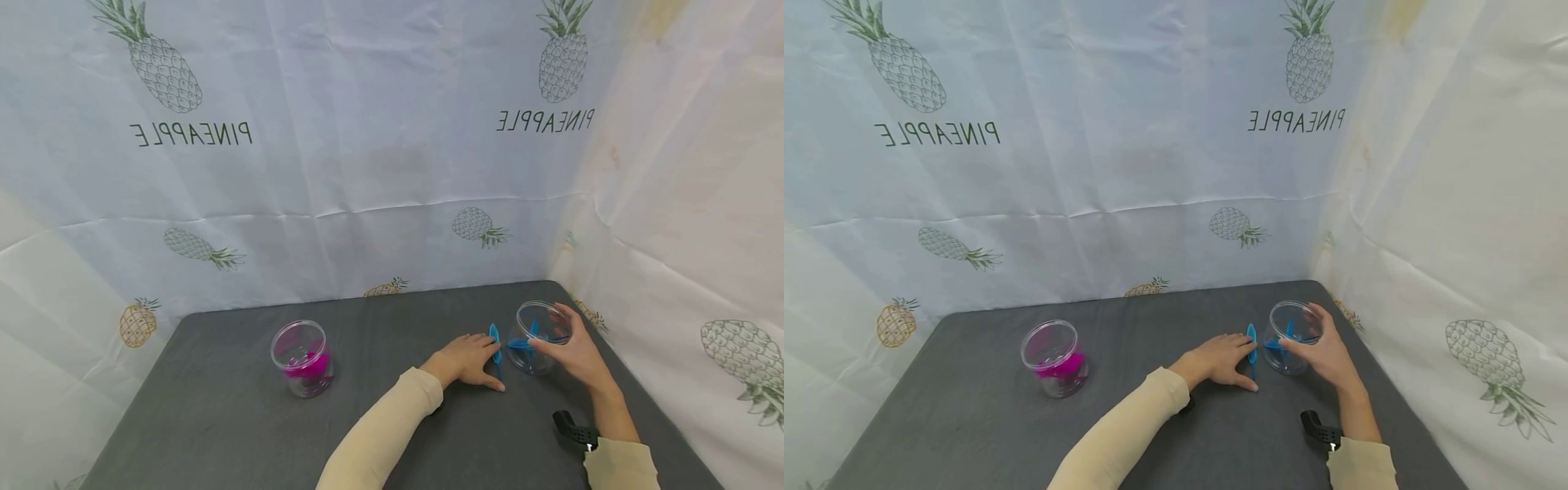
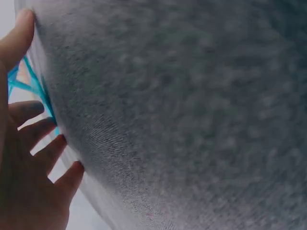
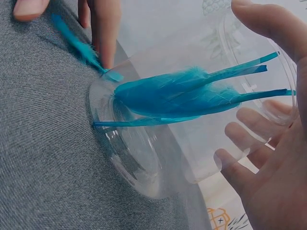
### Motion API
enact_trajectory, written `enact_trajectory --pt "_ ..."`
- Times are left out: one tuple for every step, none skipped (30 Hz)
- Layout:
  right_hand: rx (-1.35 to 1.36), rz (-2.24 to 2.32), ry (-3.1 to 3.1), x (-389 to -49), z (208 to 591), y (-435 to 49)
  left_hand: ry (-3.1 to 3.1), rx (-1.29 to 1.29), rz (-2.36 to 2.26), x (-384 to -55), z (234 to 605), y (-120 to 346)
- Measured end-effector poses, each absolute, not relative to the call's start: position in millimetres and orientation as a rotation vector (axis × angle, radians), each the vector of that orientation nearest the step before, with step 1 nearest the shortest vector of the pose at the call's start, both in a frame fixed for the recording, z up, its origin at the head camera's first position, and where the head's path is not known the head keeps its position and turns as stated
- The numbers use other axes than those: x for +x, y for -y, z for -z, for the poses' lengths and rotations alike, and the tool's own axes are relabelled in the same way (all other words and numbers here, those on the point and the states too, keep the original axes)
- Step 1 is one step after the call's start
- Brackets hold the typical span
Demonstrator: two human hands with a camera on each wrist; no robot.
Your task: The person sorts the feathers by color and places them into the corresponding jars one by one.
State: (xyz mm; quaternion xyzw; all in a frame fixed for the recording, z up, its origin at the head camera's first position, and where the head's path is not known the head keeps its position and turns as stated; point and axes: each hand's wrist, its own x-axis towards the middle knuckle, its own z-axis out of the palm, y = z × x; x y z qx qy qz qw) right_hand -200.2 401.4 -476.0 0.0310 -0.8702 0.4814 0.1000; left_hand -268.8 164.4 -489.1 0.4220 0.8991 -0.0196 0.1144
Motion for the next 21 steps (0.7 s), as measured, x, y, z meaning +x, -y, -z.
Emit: enact_trajectory --pt "0.093 -1.426 2.568 -200 476 -401 -2.644 1.235 0.073 -269 490 -165" --pt "0.092 -1.424 2.568 -200 476 -401 -2.653 1.238 0.094 -269 491 -165" --pt "0.09 -1.423 2.568 -200 476 -400 -2.662 1.241 0.112 -269 491 -165" --pt "0.089 -1.423 2.568 -200 475 -400 -2.67 1.241 0.122 -269 491 -165" --pt "0.086 -1.42 2.57 -200 475 -400 -2.675 1.239 0.124 -269 491 -166" --pt "0.086 -1.417 2.573 -200 475 -400 -2.678 1.236 0.121 -269 491 -166" --pt "0.086 -1.418 2.576 -200 475 -400 -2.679 1.233 0.114 -269 491 -165" --pt "0.085 -1.414 2.581 -200 475 -400 -2.679 1.229 0.096 -269 490 -165" --pt "0.087 -1.416 2.582 -200 475 -400 -2.677 1.223 0.075 -268 490 -164" --pt "0.089 -1.418 2.583 -199 474 -400 -2.675 1.22 0.053 -267 489 -164" --pt "0.091 -1.419 2.584 -199 474 -400 -2.67 1.219 0.028 -267 488 -163" --pt "0.093 -1.421 2.584 -199 474 -400 -2.668 1.222 0.003 -267 488 -162" --pt "0.093 -1.421 2.584 -199 475 -400 -2.664 1.224 -0.02 -266 487 -161" --pt "0.095 -1.419 2.586 -199 475 -400 -2.661 1.227 -0.043 -266 486 -160" --pt "0.095 -1.418 2.586 -199 474 -400 -2.659 1.234 -0.064 -266 485 -159" --pt "0.095 -1.415 2.588 -199 474 -400 -2.657 1.243 -0.087 -266 484 -158" --pt "0.088 -1.402 2.596 -199 474 -400 -2.658 1.251 -0.115 -267 484 -158" --pt "0.088 -1.398 2.6 -199 474 -400 -2.658 1.258 -0.143 -267 483 -157" --pt "0.087 -1.397 2.603 -199 474 -400 -2.659 1.264 -0.169 -266 482 -156" --pt "0.081 -1.386 2.61 -199 474 -400 -2.661 1.274 -0.193 -266 481 -155" --pt "0.075 -1.382 2.613 -199 474 -400 -2.665 1.281 -0.214 -266 480 -155"
